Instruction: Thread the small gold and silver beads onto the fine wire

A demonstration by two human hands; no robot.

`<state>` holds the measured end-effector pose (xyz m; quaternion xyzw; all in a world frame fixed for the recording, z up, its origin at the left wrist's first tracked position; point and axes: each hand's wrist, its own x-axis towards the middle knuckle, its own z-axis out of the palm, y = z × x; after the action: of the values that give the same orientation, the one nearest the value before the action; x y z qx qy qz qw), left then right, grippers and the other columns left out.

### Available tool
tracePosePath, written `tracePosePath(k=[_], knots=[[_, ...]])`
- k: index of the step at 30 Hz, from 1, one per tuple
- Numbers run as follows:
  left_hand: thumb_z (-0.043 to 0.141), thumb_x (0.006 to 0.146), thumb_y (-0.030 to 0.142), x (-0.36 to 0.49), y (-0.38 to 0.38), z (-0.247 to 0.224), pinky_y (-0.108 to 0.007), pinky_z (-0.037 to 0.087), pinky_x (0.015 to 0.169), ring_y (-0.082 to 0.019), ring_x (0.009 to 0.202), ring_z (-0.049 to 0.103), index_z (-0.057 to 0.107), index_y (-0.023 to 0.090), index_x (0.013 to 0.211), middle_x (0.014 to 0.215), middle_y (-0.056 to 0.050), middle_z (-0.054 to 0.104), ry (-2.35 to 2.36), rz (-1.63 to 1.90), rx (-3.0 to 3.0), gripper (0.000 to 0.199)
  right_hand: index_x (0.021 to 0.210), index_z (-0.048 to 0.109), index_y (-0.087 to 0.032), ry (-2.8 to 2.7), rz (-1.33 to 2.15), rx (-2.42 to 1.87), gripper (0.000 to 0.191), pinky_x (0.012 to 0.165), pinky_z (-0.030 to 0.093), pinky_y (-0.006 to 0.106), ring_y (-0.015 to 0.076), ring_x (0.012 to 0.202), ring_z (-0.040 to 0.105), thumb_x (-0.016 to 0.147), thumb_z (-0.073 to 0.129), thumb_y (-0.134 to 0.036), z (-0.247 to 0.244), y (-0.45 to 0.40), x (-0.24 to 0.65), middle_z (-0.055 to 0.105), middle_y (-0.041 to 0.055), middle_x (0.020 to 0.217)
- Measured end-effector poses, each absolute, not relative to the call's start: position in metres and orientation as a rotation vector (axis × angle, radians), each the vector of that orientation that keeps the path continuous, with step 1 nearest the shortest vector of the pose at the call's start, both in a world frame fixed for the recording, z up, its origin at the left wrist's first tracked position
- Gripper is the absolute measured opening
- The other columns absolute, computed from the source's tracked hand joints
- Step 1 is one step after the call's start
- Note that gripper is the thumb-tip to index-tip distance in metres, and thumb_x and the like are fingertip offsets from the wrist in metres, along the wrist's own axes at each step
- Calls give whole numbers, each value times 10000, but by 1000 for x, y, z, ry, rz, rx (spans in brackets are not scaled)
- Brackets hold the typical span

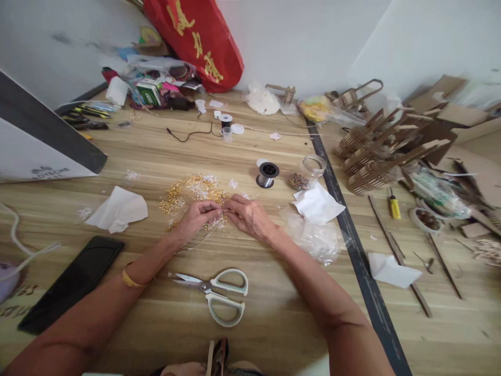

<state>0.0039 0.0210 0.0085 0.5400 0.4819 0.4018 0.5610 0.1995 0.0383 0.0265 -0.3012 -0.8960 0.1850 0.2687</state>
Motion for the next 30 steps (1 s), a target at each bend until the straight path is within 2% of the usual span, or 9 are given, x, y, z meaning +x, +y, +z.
tracePosePath(k=[5, 10, 19, 30], knots=[[750, 650, 413, 5, 21, 7, -223, 313, 519, -83, 543, 427, 649, 133, 717, 588, 25, 542, 1143, 951, 1266, 305, 999, 629, -165, -2440, 444, -820, 184, 685, 467, 261, 150, 790, 605, 967, 458, -225, 28, 37, 198, 628, 73, 928], [743, 654, 386, 5, 22, 6, -220, 334, 524, -86, 553, 450, 656, 137, 708, 597, 17, 566, 1133, 970, 1262, 270, 941, 626, -162, -2382, 442, -868, 150, 636, 441, 240, 123, 698, 571, 954, 493, -232, 27, 36, 197, 613, 53, 876], [768, 644, 346, 1, 22, 3, -208, 350, 516, -74, 533, 457, 673, 146, 732, 601, 24, 581, 1081, 987, 1219, 238, 841, 601, -152, -2214, 613, -815, 119, 584, 431, 221, 113, 664, 542, 918, 553, -230, 25, 35, 191, 597, 40, 792], [785, 619, 313, -1, 26, 1, -219, 364, 518, -69, 505, 465, 701, 156, 720, 602, 22, 603, 1044, 1040, 1130, 205, 856, 637, -150, -2211, 781, -766, 130, 569, 441, 219, 99, 627, 527, 901, 570, -251, 21, 36, 191, 590, 25, 756]])
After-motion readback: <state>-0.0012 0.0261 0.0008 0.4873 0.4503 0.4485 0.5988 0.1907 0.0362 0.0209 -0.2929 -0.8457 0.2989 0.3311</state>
